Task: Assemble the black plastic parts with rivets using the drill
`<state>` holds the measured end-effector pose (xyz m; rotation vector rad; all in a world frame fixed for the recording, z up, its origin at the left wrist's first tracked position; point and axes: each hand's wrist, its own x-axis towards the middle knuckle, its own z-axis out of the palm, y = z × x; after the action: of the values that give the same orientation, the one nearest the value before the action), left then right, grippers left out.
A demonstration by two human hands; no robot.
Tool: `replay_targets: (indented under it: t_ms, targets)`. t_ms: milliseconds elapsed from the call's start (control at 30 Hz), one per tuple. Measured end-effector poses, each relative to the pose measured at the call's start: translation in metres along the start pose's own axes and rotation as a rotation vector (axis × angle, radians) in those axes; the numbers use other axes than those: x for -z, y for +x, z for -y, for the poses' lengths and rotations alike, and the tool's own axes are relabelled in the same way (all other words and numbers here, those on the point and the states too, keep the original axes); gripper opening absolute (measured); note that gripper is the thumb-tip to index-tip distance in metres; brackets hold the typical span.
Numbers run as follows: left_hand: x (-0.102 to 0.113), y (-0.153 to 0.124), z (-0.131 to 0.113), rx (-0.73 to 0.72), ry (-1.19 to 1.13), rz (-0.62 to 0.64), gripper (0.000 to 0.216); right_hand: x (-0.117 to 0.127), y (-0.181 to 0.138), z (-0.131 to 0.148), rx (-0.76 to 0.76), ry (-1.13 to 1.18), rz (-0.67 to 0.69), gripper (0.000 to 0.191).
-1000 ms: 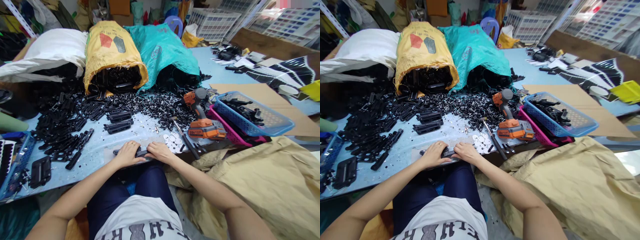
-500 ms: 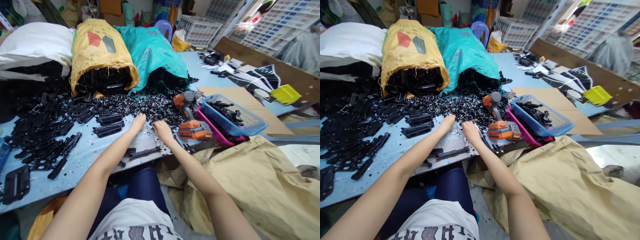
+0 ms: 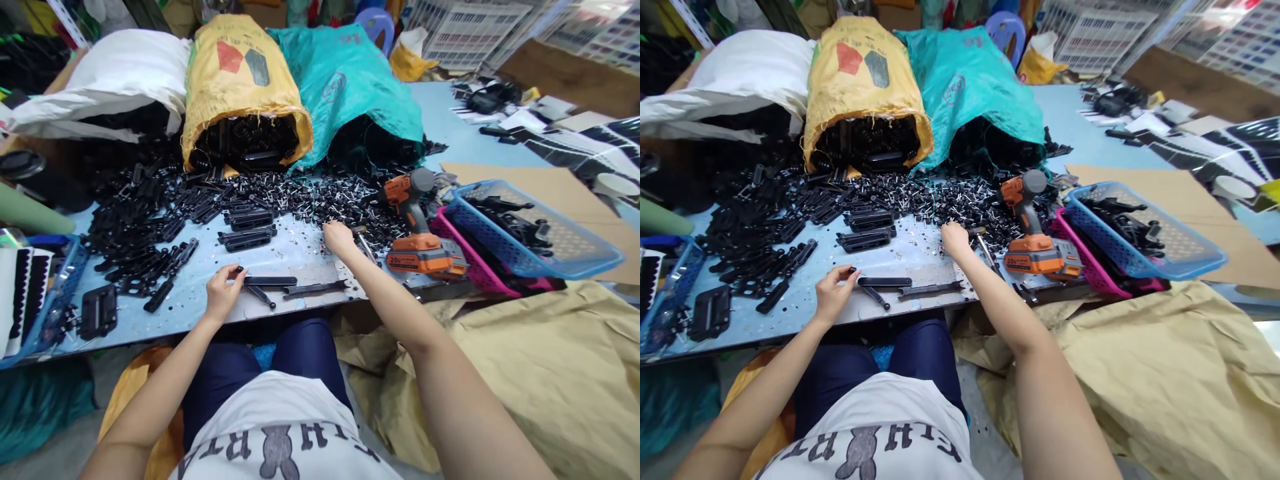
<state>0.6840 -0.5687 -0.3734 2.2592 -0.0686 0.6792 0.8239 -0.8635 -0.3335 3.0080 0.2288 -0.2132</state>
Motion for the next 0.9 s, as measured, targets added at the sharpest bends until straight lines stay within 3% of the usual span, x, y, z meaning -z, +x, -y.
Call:
replay_targets:
  t_ms: [200, 333, 467, 767, 900]
  targets:
    - [0.006, -0.008, 0.008, -0.262, 0.171, 0.043, 0.016, 0.014, -0.012, 0.003, 0.083, 0.057, -0.046, 0.019]
    - [0.013, -0.004, 0.007, -0.324, 0.226, 0.187, 0.018, 0.012, -0.044, 0.014, 0.242, 0.523, -0.205, 0.017]
    - [0.013, 0.000, 0.003, -0.370, 0.239, 0.345, 0.024, -0.001, -0.081, 0.035, 0.412, 0.824, -0.210, 0.023]
    - [0.015, 0.007, 0.014, -0.610, 0.222, 0.464, 0.027, -0.006, -0.096, 0.053, 0.603, 0.655, -0.266, 0.022]
    - [0.012, 0.014, 0.016, -0.617, 0.198, 0.480, 0.027, -0.005, -0.099, 0.056, 0.674, 0.541, -0.260, 0.024]
